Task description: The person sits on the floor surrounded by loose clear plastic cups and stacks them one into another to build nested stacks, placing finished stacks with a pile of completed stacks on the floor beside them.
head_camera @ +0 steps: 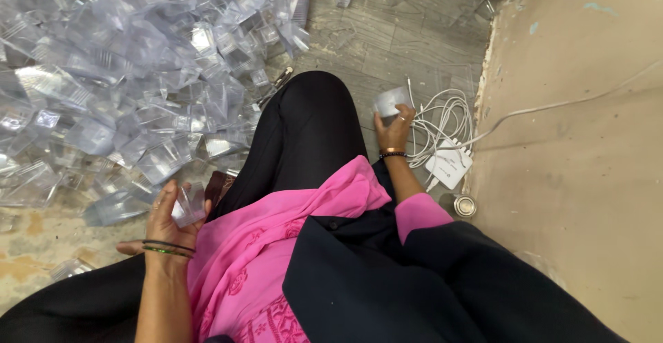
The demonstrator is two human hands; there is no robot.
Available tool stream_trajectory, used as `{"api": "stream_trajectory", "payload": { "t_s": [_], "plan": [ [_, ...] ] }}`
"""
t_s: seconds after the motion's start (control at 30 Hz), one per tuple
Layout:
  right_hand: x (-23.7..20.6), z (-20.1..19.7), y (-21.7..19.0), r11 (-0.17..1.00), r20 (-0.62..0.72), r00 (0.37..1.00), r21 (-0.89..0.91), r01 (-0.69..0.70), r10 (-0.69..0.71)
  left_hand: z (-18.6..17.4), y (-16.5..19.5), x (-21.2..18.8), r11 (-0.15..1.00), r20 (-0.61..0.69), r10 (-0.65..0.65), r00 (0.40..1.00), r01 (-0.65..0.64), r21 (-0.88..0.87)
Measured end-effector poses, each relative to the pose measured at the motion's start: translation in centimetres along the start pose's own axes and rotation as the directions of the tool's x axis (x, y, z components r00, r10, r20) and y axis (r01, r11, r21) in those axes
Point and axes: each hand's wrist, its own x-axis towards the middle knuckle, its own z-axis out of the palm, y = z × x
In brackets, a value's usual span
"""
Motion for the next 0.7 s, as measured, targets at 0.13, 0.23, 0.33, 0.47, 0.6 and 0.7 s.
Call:
{"api": "stream_trajectory", "payload": {
  "t_s": [0.13, 0.23, 0.33, 0.47, 0.6, 0.7],
  "plan": [
    [-0.6, -0.6, -0.7, 0.997, 0.094, 0.993, 0.022, -0.073, 0.07, -0.6, 0.0, 0.3, 0.999, 0.025, -0.002, 1.0, 0.003, -0.042],
    [0.5, -3.4, -3.3, 0.978, 0.053, 0.985, -0.12, 0.172, -0.166, -1.5, -0.2, 0.4, 0.99, 0.062, -0.049, 0.997, 0.057, -0.129],
    [2.8, -5.8, -7.1, 0.949, -0.057, 0.95, -0.099, 0.299, -0.306, -2.6, -0.1, 0.7, 0.996, 0.159, 0.03, 0.987, -0.017, -0.086],
    [9.7, -1.8, -11.9, 0.967, 0.097, 0.971, 0.158, 0.2, -0.217, -3.2, -0.3, 1.3, 0.996, 0.118, 0.083, 0.99, -0.079, -0.035],
    [16.7, 7.0, -14.3, 0.997, 0.389, 0.919, 0.039, 0.059, -0.07, -3.5, -0.5, 1.1, 0.976, 0.193, 0.07, 0.979, -0.028, -0.214],
    [18.8, 9.9, -15.3, 0.983, 0.47, 0.881, -0.178, 0.037, 0.052, -3.9, -0.1, 0.5, 0.933, 0.283, 0.077, 0.956, 0.03, -0.358]
  ]
}}
